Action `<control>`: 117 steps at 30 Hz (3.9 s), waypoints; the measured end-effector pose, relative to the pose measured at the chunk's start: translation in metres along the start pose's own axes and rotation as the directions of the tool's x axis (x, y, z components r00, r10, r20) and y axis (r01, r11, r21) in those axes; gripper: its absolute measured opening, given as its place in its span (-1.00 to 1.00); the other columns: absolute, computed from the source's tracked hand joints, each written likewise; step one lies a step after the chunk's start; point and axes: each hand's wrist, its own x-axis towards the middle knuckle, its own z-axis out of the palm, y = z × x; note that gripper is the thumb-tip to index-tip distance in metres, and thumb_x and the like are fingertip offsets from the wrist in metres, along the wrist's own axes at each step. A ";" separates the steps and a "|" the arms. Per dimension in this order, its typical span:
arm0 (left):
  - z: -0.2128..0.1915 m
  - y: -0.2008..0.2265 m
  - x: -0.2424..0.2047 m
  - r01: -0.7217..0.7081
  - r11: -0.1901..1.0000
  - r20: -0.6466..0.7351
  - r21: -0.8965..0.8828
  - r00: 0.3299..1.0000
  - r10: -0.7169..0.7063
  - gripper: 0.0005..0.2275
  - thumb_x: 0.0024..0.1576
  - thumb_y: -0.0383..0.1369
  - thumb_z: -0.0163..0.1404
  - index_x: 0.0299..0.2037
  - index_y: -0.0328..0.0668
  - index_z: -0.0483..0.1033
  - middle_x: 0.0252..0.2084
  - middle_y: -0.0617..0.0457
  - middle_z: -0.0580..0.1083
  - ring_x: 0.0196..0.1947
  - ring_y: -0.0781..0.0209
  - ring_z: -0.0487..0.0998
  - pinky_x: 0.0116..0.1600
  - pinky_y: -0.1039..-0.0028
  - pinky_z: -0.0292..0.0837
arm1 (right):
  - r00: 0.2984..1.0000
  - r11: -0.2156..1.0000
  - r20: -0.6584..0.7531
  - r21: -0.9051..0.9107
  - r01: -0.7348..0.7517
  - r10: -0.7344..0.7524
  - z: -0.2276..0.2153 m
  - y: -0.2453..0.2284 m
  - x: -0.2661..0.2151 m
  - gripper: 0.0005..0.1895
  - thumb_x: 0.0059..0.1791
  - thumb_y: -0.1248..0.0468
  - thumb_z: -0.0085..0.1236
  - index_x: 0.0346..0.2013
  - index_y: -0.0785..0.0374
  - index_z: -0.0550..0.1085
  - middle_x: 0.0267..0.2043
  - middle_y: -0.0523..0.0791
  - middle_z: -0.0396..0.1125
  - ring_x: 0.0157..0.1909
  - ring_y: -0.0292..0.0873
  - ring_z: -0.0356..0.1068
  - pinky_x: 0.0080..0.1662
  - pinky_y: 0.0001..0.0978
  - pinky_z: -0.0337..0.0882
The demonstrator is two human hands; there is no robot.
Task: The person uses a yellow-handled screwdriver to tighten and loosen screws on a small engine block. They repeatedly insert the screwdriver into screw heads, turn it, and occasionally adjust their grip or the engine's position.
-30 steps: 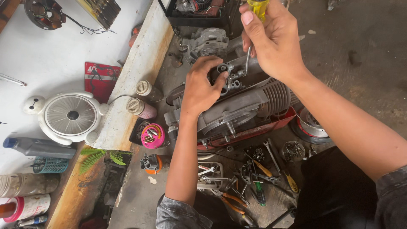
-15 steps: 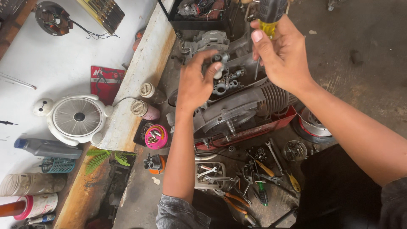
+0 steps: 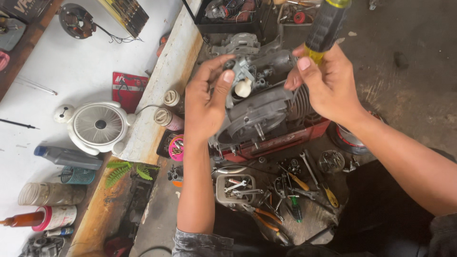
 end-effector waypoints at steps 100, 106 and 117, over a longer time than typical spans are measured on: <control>0.143 -0.098 -0.180 0.666 0.477 0.199 -0.573 0.678 -0.708 -0.60 -0.04 -0.34 0.07 0.01 -0.30 0.40 -0.08 0.00 0.42 -0.16 0.28 0.45 -0.11 0.49 0.55 | 0.535 0.570 0.244 -0.550 -0.611 0.809 -0.037 0.006 -0.119 -0.87 -0.03 0.16 0.10 -0.38 0.13 0.46 -0.59 -0.23 0.15 -0.54 -0.33 0.06 -0.41 -0.49 0.07; 0.142 -0.101 -0.182 0.626 0.510 0.239 -0.590 0.738 -0.631 -0.60 -0.01 -0.34 0.07 0.05 -0.22 0.36 -0.12 -0.01 0.41 -0.14 0.29 0.41 -0.05 0.44 0.52 | 0.556 0.590 0.249 -0.538 -0.602 0.793 -0.036 0.008 -0.120 -0.87 -0.03 0.17 0.09 -0.38 0.14 0.46 -0.57 -0.24 0.18 -0.50 -0.34 0.10 -0.39 -0.49 0.09; 0.152 -0.120 -0.185 0.589 0.278 0.376 -0.759 0.744 -0.552 -0.75 0.02 -0.47 0.07 -0.11 -0.24 0.36 -0.23 0.02 0.42 -0.20 0.22 0.49 -0.02 0.39 0.52 | 0.574 0.588 0.212 -0.527 -0.614 0.791 -0.039 0.006 -0.117 -0.87 -0.01 0.17 0.09 -0.38 0.15 0.47 -0.59 -0.25 0.16 -0.54 -0.37 0.05 -0.47 -0.51 0.04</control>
